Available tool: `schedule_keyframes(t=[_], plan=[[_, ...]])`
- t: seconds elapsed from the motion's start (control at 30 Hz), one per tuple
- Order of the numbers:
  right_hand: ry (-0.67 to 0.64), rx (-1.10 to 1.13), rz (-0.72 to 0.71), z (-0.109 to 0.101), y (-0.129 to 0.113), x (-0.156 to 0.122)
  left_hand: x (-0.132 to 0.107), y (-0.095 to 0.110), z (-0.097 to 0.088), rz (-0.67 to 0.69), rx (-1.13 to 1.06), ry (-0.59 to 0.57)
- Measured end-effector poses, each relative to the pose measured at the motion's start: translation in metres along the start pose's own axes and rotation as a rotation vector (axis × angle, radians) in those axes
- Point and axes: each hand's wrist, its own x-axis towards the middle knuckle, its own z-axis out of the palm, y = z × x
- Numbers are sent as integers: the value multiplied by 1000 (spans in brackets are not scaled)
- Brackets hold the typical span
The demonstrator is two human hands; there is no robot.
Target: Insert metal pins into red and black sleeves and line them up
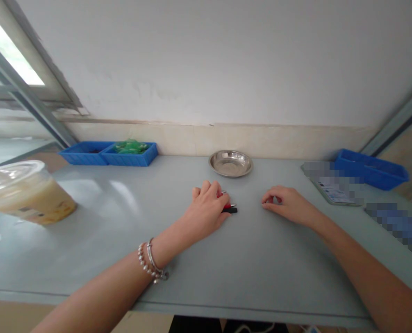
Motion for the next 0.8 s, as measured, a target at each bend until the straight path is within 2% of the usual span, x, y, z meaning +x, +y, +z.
schedule_keyframes(t=[0.3, 0.53, 0.8], plan=[[29, 219, 61, -6, -4, -2, -2, 3, -1, 57, -25, -11], [-120, 598, 76, -4, -12, -5, -4, 5, 0, 78, -3, -15], [-231, 822, 55, 1, -30, -8, -5, 11, 3, 81, -102, 140]])
